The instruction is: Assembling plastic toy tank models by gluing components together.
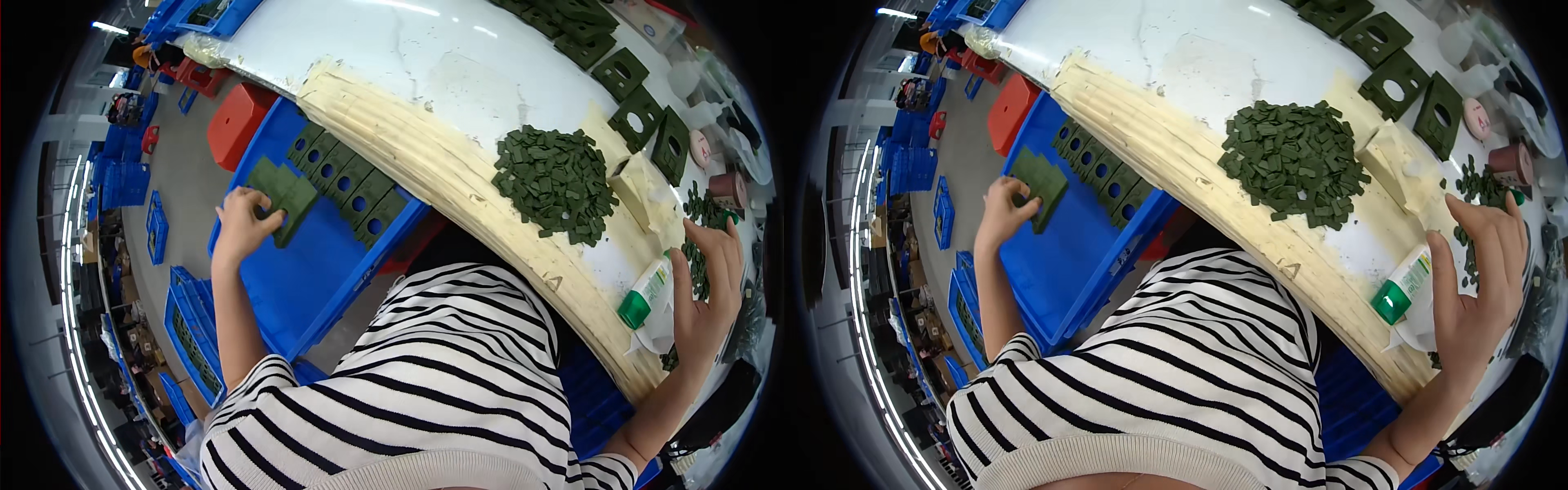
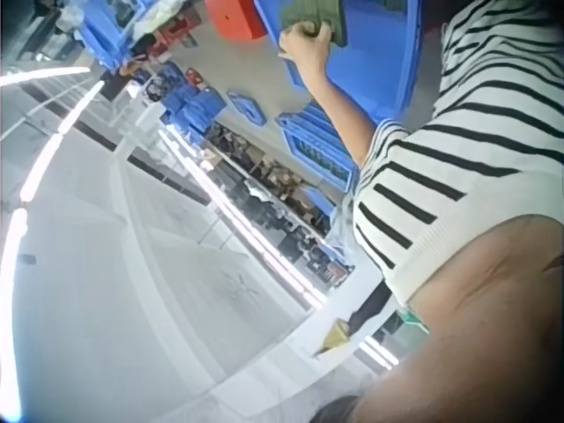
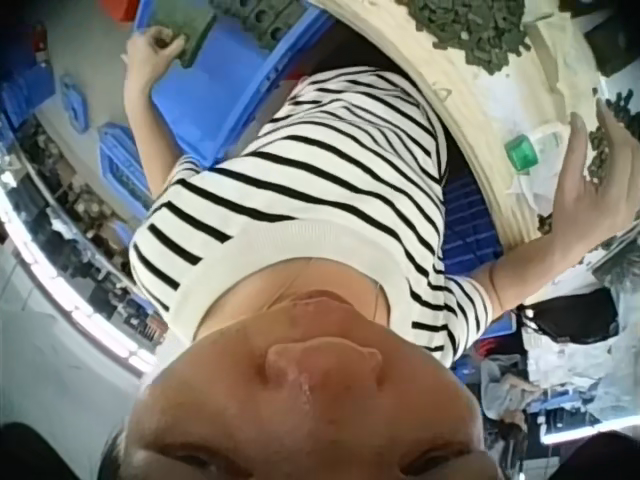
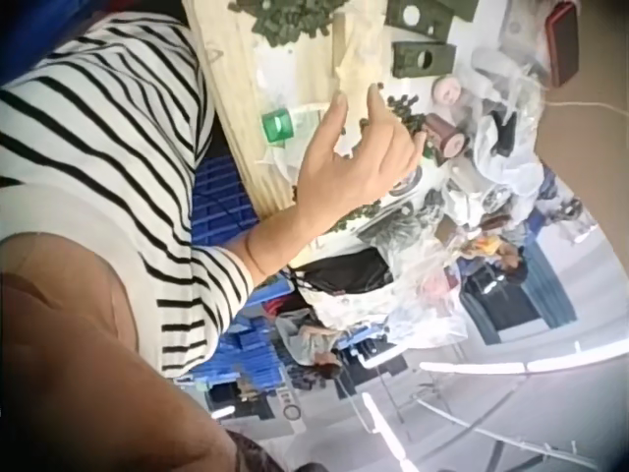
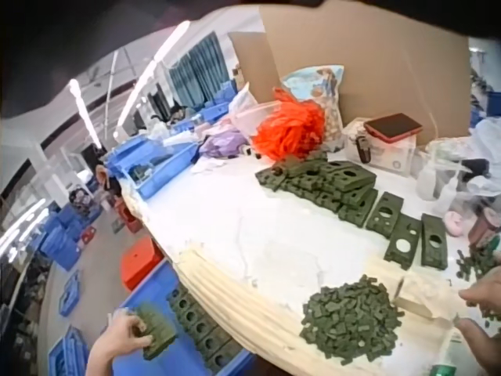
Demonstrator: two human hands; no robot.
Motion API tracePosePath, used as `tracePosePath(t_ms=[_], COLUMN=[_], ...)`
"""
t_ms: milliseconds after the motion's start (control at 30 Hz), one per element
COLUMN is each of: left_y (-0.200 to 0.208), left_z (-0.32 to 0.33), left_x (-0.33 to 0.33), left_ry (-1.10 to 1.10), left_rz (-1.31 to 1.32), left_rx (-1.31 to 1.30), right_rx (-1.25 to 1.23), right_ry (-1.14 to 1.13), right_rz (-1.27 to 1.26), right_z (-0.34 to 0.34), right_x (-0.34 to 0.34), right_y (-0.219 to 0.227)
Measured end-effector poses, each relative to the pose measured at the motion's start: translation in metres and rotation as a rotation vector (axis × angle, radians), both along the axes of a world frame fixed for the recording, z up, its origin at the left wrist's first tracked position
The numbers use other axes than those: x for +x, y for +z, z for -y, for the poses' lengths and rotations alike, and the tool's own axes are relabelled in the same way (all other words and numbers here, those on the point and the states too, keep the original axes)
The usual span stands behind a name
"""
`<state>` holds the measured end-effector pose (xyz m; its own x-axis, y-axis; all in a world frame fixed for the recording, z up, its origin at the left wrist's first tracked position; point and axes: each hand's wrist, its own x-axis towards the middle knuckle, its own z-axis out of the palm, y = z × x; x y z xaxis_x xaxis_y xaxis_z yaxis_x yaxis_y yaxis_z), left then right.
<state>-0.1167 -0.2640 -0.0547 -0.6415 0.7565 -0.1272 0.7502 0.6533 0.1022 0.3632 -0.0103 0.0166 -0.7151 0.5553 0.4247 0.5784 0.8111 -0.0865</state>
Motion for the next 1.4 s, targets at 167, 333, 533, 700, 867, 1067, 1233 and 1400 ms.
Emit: tracePosePath(t_ms=[167, 333, 533, 700, 867, 1067, 1233, 1400], left_y=[-0.069, -0.081, -0.076, -0.071, -0.087, -0.087, -0.082, -0.08], left_z=[0.058, 0.056, 0.044, 0.043, 0.059, 0.059, 0.06, 0.011], left_x=[0.034, 0.05, 0.057, 0.027, 0.014, 0.0, -0.052, -0.129], left_ry=[0.097, 0.001, -0.044, 0.072, 0.046, 0.031, 0.044, -0.033], left_rz=[0.048, 0.115, 0.193, 0.415, 0.327, 0.441, 0.391, 0.032], left_rx=[-0.234, -0.314, -0.293, -0.256, -0.032, -0.052, 0.122, 0.29], right_rx=[-0.019, -0.031, -0.03, -0.025, -0.028, -0.04, -0.043, -0.071], right_ry=[-0.01, -0.026, -0.021, -0.022, -0.014, 0.006, 0.023, 0.044], right_rz=[0.022, 0.023, 0.027, 0.044, 0.057, 0.047, 0.029, -0.015], right_z=[-0.004, -0.006, -0.007, -0.006, -0.006, -0.005, -0.002, -0.001], right_x=[-0.001, 0.0, -0.001, -0.001, -0.002, -0.002, -0.003, -0.009], right_y=[-0.005, -0.008, -0.009, -0.008, -0.008, -0.009, -0.007, -0.007])
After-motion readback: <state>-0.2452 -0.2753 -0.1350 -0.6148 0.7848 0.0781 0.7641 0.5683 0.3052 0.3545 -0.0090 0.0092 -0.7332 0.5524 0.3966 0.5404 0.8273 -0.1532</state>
